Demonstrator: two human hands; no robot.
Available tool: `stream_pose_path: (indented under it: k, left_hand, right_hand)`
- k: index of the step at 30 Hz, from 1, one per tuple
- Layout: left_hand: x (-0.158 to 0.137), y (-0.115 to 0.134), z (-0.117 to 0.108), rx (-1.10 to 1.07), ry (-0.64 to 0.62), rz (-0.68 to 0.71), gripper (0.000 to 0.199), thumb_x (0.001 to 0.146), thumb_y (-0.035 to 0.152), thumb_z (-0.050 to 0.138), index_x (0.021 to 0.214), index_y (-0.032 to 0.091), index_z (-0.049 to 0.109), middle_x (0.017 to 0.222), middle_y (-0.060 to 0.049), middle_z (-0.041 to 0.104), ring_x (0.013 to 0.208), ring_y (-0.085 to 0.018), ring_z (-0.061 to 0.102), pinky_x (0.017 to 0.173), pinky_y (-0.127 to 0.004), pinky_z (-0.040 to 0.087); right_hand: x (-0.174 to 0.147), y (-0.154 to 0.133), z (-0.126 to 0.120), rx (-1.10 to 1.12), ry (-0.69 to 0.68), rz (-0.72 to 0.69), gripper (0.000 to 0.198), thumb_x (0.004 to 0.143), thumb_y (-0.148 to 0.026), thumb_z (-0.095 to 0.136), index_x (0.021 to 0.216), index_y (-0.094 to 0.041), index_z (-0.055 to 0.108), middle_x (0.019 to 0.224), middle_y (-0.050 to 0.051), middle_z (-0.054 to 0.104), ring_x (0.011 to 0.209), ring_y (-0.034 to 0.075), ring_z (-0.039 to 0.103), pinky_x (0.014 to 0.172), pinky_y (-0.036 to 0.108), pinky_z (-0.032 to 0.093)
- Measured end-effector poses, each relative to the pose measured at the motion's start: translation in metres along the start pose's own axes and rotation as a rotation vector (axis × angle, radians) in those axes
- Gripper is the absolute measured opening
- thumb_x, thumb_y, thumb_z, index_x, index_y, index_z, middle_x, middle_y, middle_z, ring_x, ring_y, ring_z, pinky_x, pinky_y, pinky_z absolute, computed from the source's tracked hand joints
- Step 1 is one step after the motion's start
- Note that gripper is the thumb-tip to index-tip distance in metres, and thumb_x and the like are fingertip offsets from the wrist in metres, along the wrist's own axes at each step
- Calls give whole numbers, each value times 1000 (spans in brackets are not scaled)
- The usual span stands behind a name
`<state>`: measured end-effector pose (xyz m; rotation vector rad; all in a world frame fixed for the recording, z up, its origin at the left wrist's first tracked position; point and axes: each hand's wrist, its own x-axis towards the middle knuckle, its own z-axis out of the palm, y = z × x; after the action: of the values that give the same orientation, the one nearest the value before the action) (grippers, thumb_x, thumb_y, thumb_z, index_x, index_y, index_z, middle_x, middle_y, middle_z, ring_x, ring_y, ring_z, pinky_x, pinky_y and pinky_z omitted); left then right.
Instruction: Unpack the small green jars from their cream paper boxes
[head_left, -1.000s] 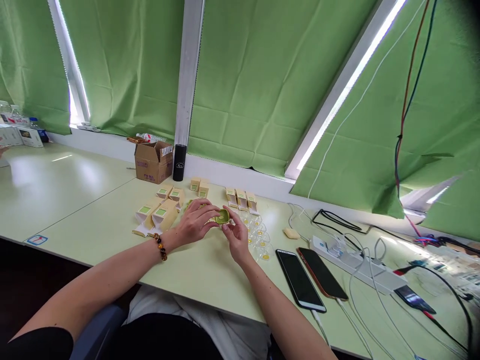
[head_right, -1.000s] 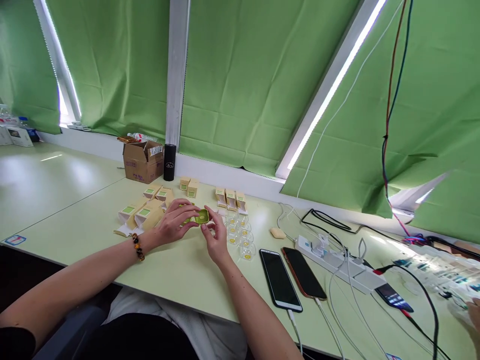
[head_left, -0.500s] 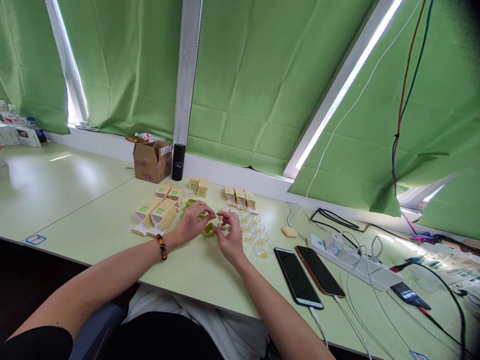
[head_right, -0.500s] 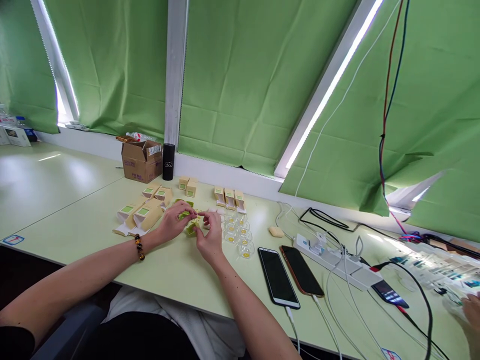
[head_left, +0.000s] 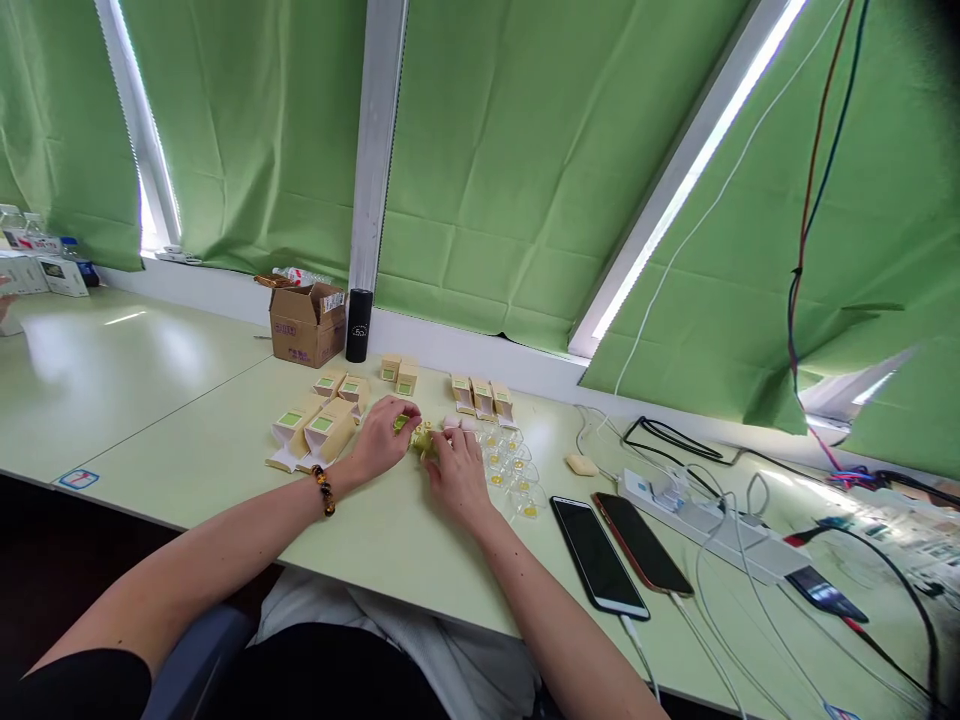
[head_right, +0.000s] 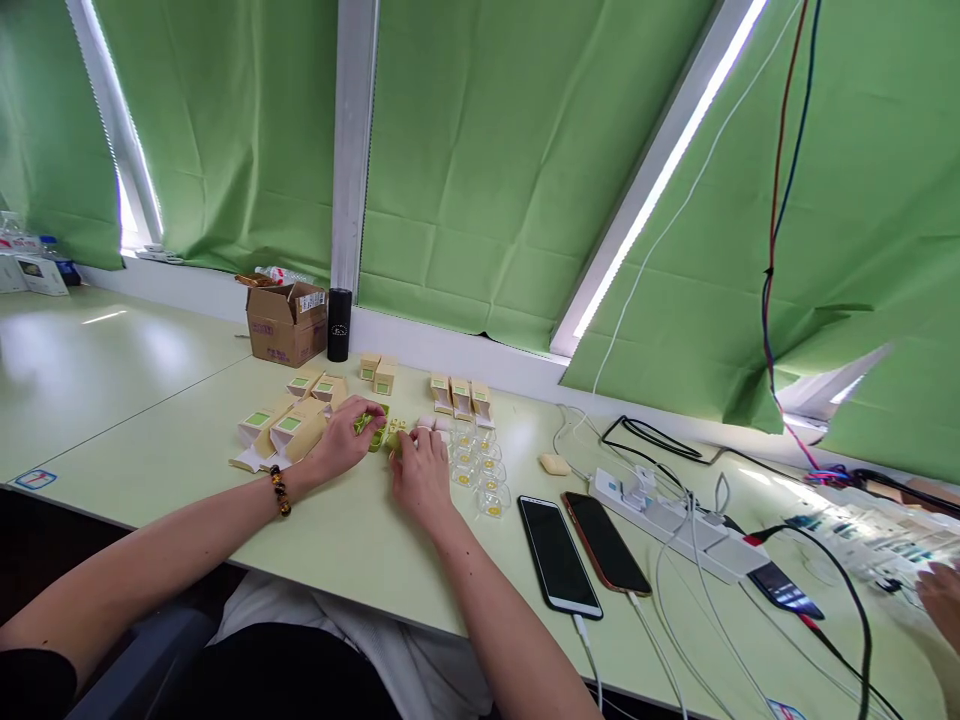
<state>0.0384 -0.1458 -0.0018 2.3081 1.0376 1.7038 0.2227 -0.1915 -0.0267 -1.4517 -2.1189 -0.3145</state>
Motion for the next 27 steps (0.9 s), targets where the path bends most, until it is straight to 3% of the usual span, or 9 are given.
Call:
stream_pose_path:
  k: [5, 15, 19, 22, 27]
  left_hand:
    - [-1, -2, 1, 25, -17, 7, 6, 98, 17, 60, 96, 20, 66, 95, -6, 72, 94, -22, 66, 88, -41, 55]
    - [-2, -1, 2, 41, -8, 59, 7, 97, 16, 60, 96, 20, 66, 93, -6, 71, 91, -22, 66, 85, -41, 55]
    - [-3, 3, -2, 8, -13, 86, 9, 93, 14, 60, 98, 20, 65, 94, -7, 70, 93, -23, 65, 84, -40, 55]
    - [-3, 6, -6, -23, -42, 183, 16, 90, 15, 63, 106, 21, 64, 98, -8, 70, 104, -27, 61, 92, -45, 54]
    - [-3, 11, -9, 6, -104, 310, 32, 87, 20, 72, 118, 23, 64, 109, -9, 71, 113, -30, 59, 107, -55, 46]
  right_hand:
    - [5, 7, 9, -3, 9, 5, 33, 95, -21, 64, 127, -23, 60, 123, 13, 64, 113, 31, 53, 92, 43, 44]
    - [6, 8, 8, 174, 23, 38, 38, 81, -6, 66, 113, -25, 61, 95, 6, 72, 96, 27, 60, 83, 38, 41]
    - [6, 2, -2, 489, 165, 140, 32, 85, -14, 63, 115, -26, 61, 99, 4, 69, 92, 23, 63, 79, 35, 46]
    - [9, 0, -9, 816, 270, 227, 31, 90, -28, 66, 120, -26, 61, 92, 1, 65, 84, 20, 63, 75, 33, 50]
    - [15, 1, -15, 1257, 307, 334, 36, 84, -46, 77, 109, -24, 64, 80, 0, 67, 72, 17, 63, 67, 31, 54]
